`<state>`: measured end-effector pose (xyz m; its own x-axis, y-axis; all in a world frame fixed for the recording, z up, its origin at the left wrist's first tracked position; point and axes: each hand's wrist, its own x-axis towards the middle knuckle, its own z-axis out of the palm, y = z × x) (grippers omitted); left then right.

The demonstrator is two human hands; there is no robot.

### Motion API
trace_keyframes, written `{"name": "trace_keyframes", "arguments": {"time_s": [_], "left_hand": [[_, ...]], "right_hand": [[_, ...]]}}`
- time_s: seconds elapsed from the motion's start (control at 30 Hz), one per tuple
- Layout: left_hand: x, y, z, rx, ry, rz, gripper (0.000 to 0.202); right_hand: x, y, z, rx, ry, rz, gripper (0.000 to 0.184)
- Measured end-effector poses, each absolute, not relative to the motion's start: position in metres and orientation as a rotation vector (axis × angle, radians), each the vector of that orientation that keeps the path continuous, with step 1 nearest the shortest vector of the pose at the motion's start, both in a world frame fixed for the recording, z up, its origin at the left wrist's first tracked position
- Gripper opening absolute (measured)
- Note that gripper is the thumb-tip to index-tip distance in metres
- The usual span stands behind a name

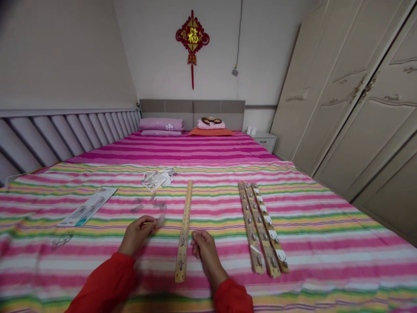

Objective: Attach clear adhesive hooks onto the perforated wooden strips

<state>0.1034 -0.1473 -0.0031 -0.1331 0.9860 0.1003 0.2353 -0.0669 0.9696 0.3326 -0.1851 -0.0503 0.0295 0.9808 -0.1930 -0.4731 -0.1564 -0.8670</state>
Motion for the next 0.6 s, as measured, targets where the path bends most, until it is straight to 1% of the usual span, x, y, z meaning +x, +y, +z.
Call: {"name": "trace_keyframes", "arguments": {"time_s": [0.2, 0.27, 0.37, 0.47, 0.6], "left_hand": [[0.136, -0.169, 0.030, 1.848, 1.296, 1.175, 0.014], [0.143, -0.173, 0.038, 2.039, 1.245, 1.155, 0.011], [0.152, -0.178, 0.044, 2.313, 1.114, 1.050, 0.016], [0.158, -0.182, 0.044, 2.501, 1.070, 0.940, 0.020], [0.163, -0.185, 0.038, 2.644, 1.040, 0.966, 0.020]], "right_hand": [[0.331, -0.187, -0.023, -0.937, -0.696, 1.496, 0.038], [0.330, -0.187, -0.012, -0.907, -0.724, 1.516, 0.038], [0.329, -0.187, 0.002, -0.875, -0.761, 1.532, 0.036], [0.330, -0.189, 0.009, -0.865, -0.805, 1.526, 0.029], [0.329, -0.194, 0.006, -0.870, -0.816, 1.536, 0.024]]}}
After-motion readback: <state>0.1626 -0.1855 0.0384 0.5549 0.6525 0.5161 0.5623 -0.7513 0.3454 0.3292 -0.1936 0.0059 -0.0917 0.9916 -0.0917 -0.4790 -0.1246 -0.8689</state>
